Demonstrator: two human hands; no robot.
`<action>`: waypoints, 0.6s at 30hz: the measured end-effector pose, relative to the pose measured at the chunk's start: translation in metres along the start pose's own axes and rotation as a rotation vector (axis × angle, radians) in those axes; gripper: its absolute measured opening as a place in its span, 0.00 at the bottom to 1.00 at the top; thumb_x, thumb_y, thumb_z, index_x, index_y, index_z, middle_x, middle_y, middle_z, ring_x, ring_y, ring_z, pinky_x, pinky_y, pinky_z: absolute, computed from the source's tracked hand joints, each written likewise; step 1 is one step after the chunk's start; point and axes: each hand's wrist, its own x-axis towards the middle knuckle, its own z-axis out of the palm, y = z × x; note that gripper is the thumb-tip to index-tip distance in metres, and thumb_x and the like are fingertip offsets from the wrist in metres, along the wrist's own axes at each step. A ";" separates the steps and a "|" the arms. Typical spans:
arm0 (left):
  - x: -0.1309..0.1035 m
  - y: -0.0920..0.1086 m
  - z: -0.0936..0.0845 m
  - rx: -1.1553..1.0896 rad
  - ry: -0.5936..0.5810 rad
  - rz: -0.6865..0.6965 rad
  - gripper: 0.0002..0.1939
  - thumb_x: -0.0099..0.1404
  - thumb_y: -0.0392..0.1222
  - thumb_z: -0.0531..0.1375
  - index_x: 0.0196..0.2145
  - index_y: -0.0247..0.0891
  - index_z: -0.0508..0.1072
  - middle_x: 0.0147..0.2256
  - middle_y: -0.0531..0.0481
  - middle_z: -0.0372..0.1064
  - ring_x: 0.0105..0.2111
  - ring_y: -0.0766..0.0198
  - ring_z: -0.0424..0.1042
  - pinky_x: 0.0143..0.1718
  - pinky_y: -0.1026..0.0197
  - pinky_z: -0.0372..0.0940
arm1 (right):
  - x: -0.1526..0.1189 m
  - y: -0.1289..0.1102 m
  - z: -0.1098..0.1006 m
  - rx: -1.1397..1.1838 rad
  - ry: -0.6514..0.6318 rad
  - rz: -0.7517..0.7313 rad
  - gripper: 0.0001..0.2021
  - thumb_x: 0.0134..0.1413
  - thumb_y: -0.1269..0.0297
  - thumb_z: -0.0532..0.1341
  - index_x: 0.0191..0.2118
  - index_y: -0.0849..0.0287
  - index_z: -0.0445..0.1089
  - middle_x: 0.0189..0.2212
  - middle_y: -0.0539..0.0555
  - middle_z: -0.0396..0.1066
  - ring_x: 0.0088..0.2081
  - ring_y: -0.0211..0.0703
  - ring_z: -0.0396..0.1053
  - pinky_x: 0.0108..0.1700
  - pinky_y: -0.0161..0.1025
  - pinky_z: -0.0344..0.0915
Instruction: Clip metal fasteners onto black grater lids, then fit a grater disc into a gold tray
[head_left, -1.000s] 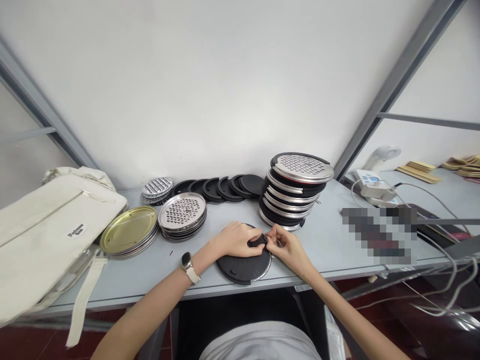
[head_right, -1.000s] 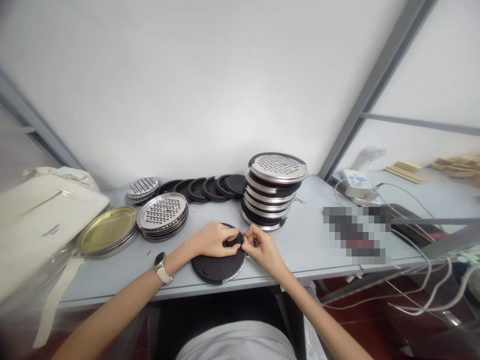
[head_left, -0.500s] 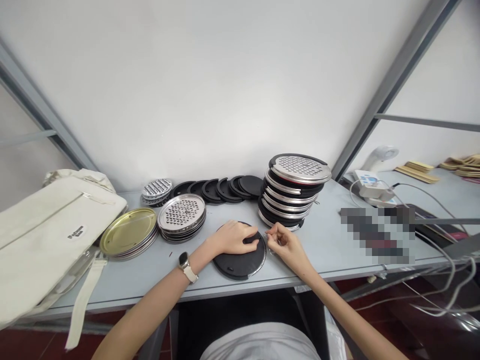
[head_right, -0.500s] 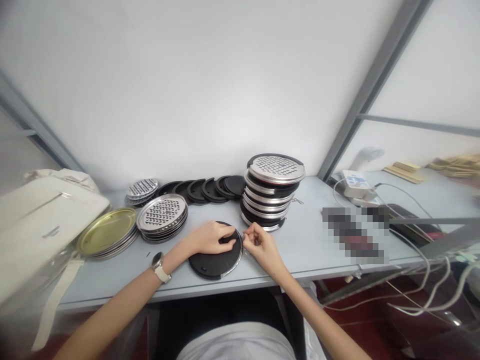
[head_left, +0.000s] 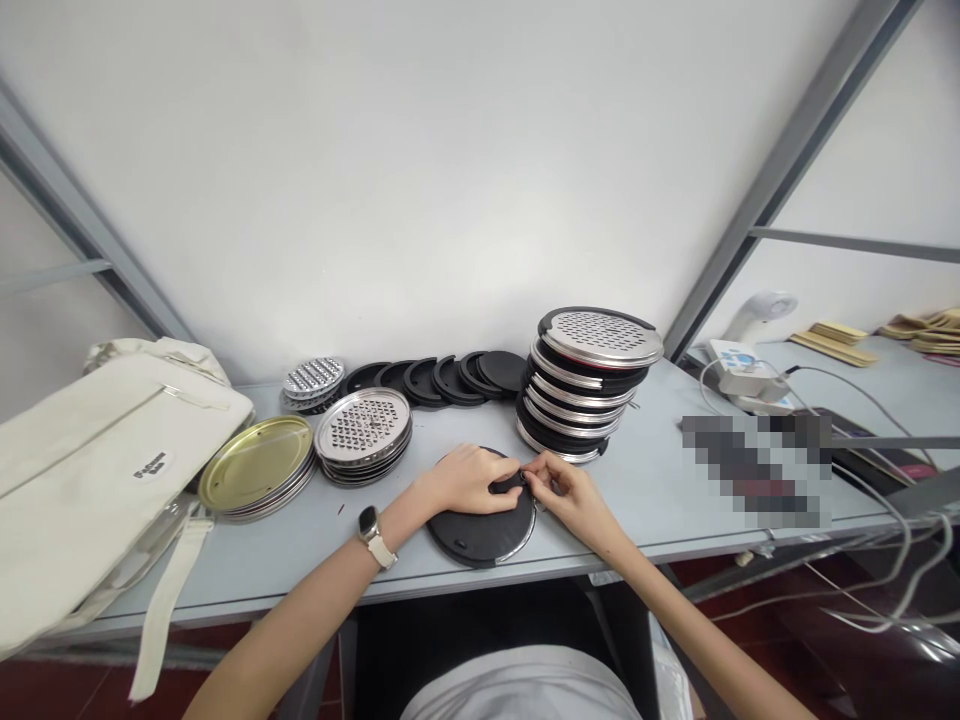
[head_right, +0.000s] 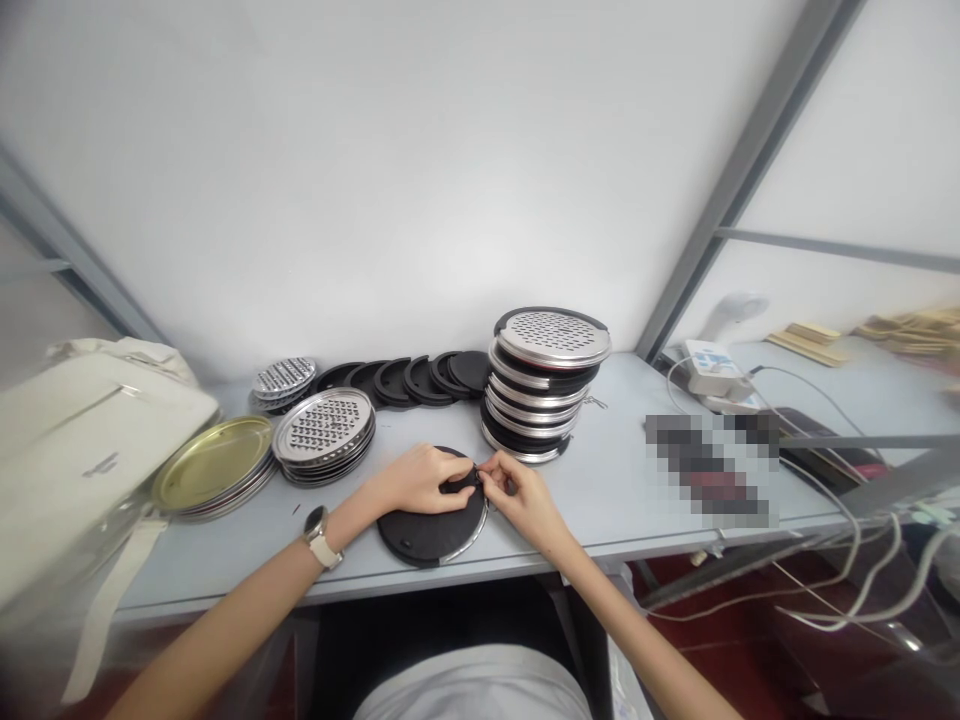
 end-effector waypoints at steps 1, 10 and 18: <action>0.000 0.000 0.000 0.003 -0.003 -0.006 0.08 0.64 0.45 0.56 0.30 0.39 0.68 0.25 0.54 0.69 0.24 0.66 0.66 0.25 0.62 0.48 | 0.000 0.000 0.000 -0.002 0.001 -0.001 0.08 0.60 0.59 0.56 0.35 0.59 0.67 0.24 0.47 0.59 0.28 0.38 0.57 0.31 0.34 0.56; -0.001 0.000 0.001 0.014 -0.001 -0.021 0.10 0.64 0.47 0.56 0.29 0.39 0.67 0.23 0.54 0.68 0.23 0.66 0.66 0.25 0.62 0.49 | 0.001 0.002 0.000 -0.018 0.002 -0.005 0.09 0.61 0.59 0.56 0.36 0.59 0.67 0.23 0.47 0.59 0.27 0.38 0.57 0.31 0.34 0.56; 0.001 0.000 0.002 0.020 -0.005 -0.015 0.09 0.64 0.46 0.55 0.30 0.38 0.68 0.25 0.53 0.70 0.23 0.66 0.66 0.25 0.62 0.49 | 0.002 0.002 0.002 -0.004 0.006 -0.025 0.10 0.61 0.57 0.56 0.36 0.59 0.67 0.24 0.48 0.61 0.27 0.38 0.59 0.31 0.34 0.58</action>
